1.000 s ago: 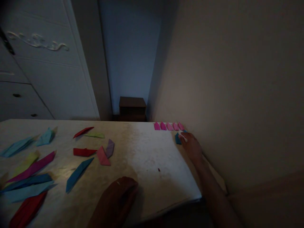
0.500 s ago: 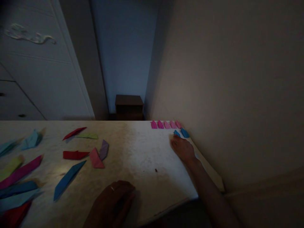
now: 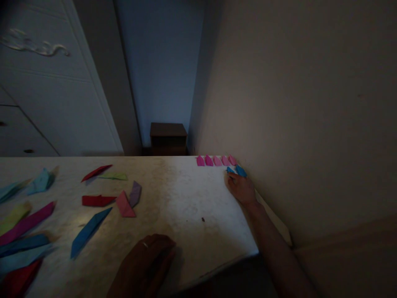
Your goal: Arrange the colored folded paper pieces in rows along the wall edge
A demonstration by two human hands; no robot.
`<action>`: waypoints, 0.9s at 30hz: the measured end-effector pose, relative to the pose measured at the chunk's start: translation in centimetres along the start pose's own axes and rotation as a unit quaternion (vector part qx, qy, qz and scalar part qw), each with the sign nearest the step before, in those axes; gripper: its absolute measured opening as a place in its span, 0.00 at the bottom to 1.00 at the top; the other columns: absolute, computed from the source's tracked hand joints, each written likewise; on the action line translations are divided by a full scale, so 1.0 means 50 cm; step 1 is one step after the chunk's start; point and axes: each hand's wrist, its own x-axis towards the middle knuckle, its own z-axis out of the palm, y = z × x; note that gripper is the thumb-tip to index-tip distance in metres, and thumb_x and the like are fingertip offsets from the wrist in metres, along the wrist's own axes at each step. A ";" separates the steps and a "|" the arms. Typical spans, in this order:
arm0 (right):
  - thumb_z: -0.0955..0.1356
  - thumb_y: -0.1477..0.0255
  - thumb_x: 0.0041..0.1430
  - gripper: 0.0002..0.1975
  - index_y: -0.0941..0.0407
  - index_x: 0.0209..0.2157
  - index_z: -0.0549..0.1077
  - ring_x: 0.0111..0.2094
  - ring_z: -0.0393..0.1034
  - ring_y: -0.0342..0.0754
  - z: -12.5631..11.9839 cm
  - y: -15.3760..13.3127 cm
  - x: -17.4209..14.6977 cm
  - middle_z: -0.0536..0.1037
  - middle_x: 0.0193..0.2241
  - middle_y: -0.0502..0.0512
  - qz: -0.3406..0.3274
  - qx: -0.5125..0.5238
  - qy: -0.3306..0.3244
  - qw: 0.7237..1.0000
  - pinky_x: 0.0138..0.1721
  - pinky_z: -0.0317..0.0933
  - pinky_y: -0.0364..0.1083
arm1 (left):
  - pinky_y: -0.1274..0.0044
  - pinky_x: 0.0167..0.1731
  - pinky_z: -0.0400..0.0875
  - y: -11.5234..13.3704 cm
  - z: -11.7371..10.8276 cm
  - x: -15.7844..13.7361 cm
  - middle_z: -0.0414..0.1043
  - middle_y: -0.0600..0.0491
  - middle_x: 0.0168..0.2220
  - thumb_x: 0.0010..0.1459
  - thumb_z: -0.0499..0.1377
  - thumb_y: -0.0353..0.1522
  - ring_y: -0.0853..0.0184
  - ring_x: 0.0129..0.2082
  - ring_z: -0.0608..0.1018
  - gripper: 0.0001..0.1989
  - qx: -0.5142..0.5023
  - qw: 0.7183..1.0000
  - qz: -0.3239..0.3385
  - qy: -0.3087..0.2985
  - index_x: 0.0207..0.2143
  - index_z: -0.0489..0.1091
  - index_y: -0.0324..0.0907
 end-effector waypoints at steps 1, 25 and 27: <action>0.61 0.68 0.63 0.19 0.57 0.50 0.76 0.35 0.77 0.54 -0.002 0.000 0.000 0.81 0.39 0.62 0.009 0.003 0.000 1.000 0.39 0.68 0.50 | 0.75 0.36 0.77 0.000 0.000 0.000 0.76 0.51 0.37 0.63 0.55 0.32 0.66 0.36 0.79 0.07 0.001 1.000 -0.001 -0.001 0.41 0.72 0.46; 0.60 0.70 0.59 0.15 0.57 0.38 0.77 0.35 0.74 0.50 0.010 -0.058 -0.041 0.80 0.40 0.57 -0.099 0.106 0.046 0.988 0.42 0.67 0.49 | 0.73 0.35 0.74 0.022 0.002 0.004 0.75 0.51 0.34 0.61 0.55 0.29 0.64 0.34 0.77 0.06 -0.019 0.999 -0.021 0.019 0.36 0.72 0.44; 0.59 0.70 0.60 0.16 0.58 0.40 0.76 0.40 0.74 0.51 0.006 -0.060 -0.045 0.79 0.42 0.59 -0.093 0.087 0.054 0.990 0.45 0.66 0.49 | 0.72 0.35 0.74 0.025 0.000 0.003 0.75 0.51 0.34 0.61 0.55 0.29 0.64 0.34 0.77 0.06 -0.025 0.999 -0.029 0.016 0.36 0.72 0.44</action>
